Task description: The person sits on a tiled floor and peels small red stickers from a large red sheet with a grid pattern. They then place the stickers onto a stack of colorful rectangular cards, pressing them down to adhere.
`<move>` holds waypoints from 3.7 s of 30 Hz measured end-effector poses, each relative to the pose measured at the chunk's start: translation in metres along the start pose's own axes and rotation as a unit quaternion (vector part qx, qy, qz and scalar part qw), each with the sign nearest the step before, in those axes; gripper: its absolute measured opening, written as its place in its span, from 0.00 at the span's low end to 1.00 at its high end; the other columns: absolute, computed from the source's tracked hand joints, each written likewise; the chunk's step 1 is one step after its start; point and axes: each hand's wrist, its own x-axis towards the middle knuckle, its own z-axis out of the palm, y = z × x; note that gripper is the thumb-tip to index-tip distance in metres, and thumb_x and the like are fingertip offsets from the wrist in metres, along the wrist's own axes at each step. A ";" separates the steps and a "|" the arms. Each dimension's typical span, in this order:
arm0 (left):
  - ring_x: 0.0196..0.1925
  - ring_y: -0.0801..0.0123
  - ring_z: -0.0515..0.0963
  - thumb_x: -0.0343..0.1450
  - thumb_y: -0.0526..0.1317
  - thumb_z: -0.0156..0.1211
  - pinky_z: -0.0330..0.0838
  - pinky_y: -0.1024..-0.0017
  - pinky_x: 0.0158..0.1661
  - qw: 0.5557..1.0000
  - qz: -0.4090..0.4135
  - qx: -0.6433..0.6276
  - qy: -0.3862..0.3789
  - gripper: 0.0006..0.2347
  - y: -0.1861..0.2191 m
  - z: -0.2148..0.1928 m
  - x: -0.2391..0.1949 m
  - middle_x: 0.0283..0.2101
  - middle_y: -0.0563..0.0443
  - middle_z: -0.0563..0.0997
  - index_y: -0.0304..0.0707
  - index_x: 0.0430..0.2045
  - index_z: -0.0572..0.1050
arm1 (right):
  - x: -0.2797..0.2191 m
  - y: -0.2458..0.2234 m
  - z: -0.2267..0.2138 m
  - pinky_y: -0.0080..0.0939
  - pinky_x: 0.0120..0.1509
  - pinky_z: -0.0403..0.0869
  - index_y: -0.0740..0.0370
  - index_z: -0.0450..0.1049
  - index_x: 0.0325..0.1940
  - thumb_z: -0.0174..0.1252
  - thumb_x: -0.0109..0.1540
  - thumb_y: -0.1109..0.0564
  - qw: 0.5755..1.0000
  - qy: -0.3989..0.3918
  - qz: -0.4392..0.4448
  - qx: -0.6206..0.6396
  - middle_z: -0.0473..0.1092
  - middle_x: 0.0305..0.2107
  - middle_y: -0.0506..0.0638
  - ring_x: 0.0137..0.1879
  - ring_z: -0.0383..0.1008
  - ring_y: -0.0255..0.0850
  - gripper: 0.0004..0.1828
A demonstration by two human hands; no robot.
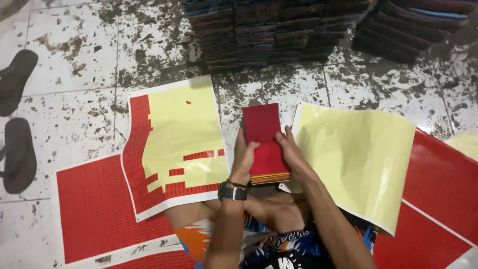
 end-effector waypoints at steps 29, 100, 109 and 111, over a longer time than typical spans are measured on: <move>0.60 0.60 0.77 0.70 0.39 0.56 0.68 0.60 0.61 0.712 0.484 0.396 -0.319 0.12 -0.071 0.232 0.022 0.49 0.55 0.80 0.53 0.47 0.80 | -0.076 0.146 -0.193 0.68 0.71 0.62 0.62 0.65 0.69 0.67 0.58 0.48 0.795 0.350 -0.234 -0.437 0.59 0.64 0.73 0.71 0.58 0.73 0.38; 0.32 0.65 0.74 0.60 0.36 0.53 0.72 0.65 0.39 0.839 0.164 0.391 -0.341 0.35 -0.062 0.248 0.015 0.57 0.47 0.80 0.49 0.68 0.57 | -0.020 0.104 -0.218 0.33 0.39 0.76 0.57 0.82 0.45 0.72 0.57 0.55 0.839 0.490 -0.165 0.167 0.77 0.29 0.49 0.36 0.73 0.30 0.13; 0.26 0.83 0.74 0.63 0.33 0.68 0.74 0.86 0.27 0.962 0.063 0.176 -0.199 0.28 -0.099 0.254 0.026 0.36 0.49 0.84 0.43 0.61 0.69 | -0.022 0.101 -0.229 0.40 0.51 0.73 0.59 0.83 0.49 0.63 0.56 0.57 0.888 0.424 -0.131 0.121 0.73 0.38 0.56 0.45 0.74 0.41 0.17; 0.27 0.80 0.77 0.63 0.32 0.68 0.76 0.82 0.28 0.960 0.096 0.185 -0.187 0.30 -0.100 0.250 0.024 0.37 0.47 0.84 0.45 0.63 0.67 | -0.022 0.099 -0.234 0.46 0.48 0.75 0.57 0.82 0.52 0.66 0.59 0.48 0.879 0.469 -0.084 0.001 0.76 0.38 0.57 0.45 0.79 0.51 0.20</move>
